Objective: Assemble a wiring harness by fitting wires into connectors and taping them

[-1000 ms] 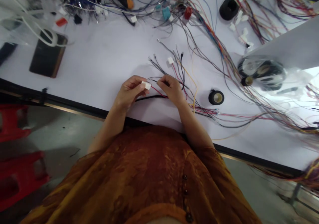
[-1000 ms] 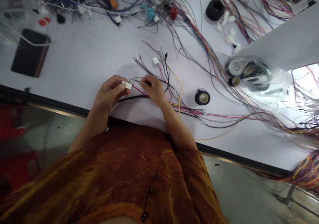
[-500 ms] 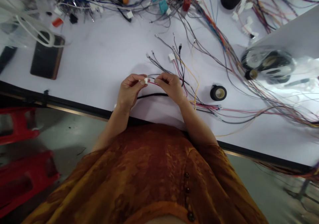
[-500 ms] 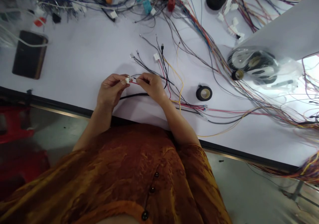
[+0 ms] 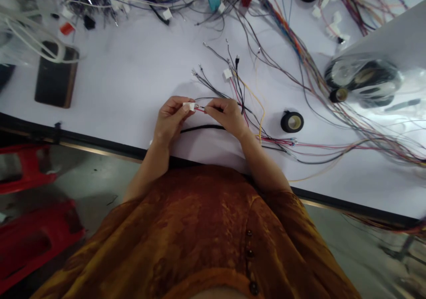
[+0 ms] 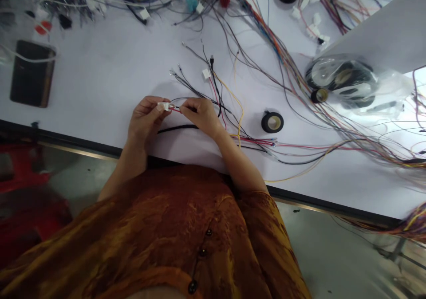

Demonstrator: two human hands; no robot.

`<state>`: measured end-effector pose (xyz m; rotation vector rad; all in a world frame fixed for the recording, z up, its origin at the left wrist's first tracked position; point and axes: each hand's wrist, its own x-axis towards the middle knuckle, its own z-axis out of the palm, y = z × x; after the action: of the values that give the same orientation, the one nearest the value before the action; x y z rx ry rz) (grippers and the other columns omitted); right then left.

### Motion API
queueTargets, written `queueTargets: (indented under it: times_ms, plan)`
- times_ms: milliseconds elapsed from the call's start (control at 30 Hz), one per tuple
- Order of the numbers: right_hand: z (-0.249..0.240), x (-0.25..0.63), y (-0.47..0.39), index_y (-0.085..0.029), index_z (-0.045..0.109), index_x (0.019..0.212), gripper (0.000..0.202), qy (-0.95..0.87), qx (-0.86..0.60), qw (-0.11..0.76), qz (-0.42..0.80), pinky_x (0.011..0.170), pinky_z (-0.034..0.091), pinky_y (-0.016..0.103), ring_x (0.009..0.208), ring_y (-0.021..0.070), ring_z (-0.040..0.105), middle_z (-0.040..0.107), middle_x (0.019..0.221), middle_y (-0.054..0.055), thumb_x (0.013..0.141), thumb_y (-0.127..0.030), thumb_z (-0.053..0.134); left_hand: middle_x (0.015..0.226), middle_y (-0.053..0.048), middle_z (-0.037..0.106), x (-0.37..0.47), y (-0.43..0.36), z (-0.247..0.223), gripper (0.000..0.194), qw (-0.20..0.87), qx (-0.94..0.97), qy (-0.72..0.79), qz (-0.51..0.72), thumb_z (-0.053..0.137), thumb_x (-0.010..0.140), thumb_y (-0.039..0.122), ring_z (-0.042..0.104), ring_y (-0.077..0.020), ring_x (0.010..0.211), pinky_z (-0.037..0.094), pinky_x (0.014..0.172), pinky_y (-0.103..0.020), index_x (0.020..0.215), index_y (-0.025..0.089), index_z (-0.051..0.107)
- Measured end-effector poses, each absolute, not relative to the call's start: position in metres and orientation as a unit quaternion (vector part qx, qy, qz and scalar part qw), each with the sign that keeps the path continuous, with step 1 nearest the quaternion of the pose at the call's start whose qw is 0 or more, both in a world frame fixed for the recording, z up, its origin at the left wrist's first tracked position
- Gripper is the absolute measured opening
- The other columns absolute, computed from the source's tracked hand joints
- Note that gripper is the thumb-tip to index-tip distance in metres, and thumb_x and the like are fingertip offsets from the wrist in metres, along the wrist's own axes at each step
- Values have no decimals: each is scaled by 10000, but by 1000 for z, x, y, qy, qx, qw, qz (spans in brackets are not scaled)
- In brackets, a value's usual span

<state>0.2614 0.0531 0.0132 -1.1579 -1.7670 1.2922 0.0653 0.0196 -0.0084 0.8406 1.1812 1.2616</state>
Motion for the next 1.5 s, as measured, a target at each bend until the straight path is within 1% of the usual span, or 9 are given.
queueTargets:
  times_ms: [267, 600, 700, 800, 900, 1033, 1267, 1400, 1500]
  plan:
    - [1, 263, 48, -177, 603, 694, 288, -732, -399, 321, 449, 633, 330, 274, 617, 98, 439, 501, 622, -27, 958, -269, 536, 940, -34, 770, 62, 18, -8, 285, 533, 440, 527, 495, 876, 729, 404, 698, -128, 820, 589, 793, -258, 881, 202, 746]
    - [-11, 255, 34, -183, 625, 820, 272, -764, -407, 321, 383, 735, 387, 277, 749, 138, 553, 644, 786, 31, 1013, -323, 495, 911, -23, 749, 65, 15, -8, 258, 600, 418, 523, 437, 835, 751, 324, 681, -124, 800, 556, 798, -244, 959, 202, 743]
    - [-11, 252, 33, -185, 623, 838, 264, -755, -453, 302, 367, 761, 396, 275, 784, 144, 565, 658, 830, 39, 1019, -330, 498, 762, 19, 666, 73, 12, -2, 261, 569, 433, 557, 422, 758, 824, 379, 627, -119, 661, 525, 645, -229, 1017, 222, 681]
    - [-9, 252, 31, -184, 638, 865, 250, -760, -452, 288, 367, 769, 404, 269, 811, 148, 580, 667, 857, 46, 1024, -314, 496, 588, 58, 509, 82, 9, 3, 235, 547, 448, 575, 413, 668, 895, 445, 466, -99, 503, 386, 479, -197, 905, 224, 591]
    - [-7, 254, 28, -183, 663, 901, 267, -767, -434, 286, 376, 778, 417, 262, 827, 149, 606, 685, 875, 52, 1038, -324, 482, 545, 66, 433, 86, 9, 5, 323, 570, 430, 565, 412, 614, 913, 535, 363, -95, 457, 307, 432, -200, 856, 225, 544]
    - [-9, 256, 23, -190, 663, 888, 289, -777, -429, 279, 366, 756, 419, 263, 793, 151, 609, 693, 853, 54, 1046, -323, 462, 596, 41, 466, 84, 9, 7, 389, 575, 443, 561, 399, 685, 850, 588, 389, -94, 507, 341, 466, -197, 826, 214, 582]
    - [2, 260, 12, -202, 702, 914, 282, -776, -432, 271, 372, 741, 428, 269, 802, 153, 611, 699, 871, 52, 1040, -335, 488, 597, 60, 428, 81, 5, 15, 419, 707, 283, 526, 379, 722, 818, 617, 399, -69, 516, 364, 481, -148, 860, 227, 571]
    - [17, 305, 47, -185, 719, 963, 247, -750, -450, 352, 334, 756, 461, 264, 825, 146, 615, 698, 944, 67, 1007, -361, 551, 651, 49, 487, 80, 5, 12, 412, 686, 280, 561, 369, 723, 818, 626, 473, -72, 580, 488, 596, -164, 870, 239, 592]
    - [24, 361, 107, -157, 720, 928, 191, -687, -558, 401, 237, 763, 453, 277, 800, 151, 594, 701, 913, 66, 969, -266, 569, 594, 58, 461, 79, 7, 8, 406, 698, 305, 537, 362, 705, 830, 632, 432, -80, 520, 415, 512, -164, 869, 248, 577]
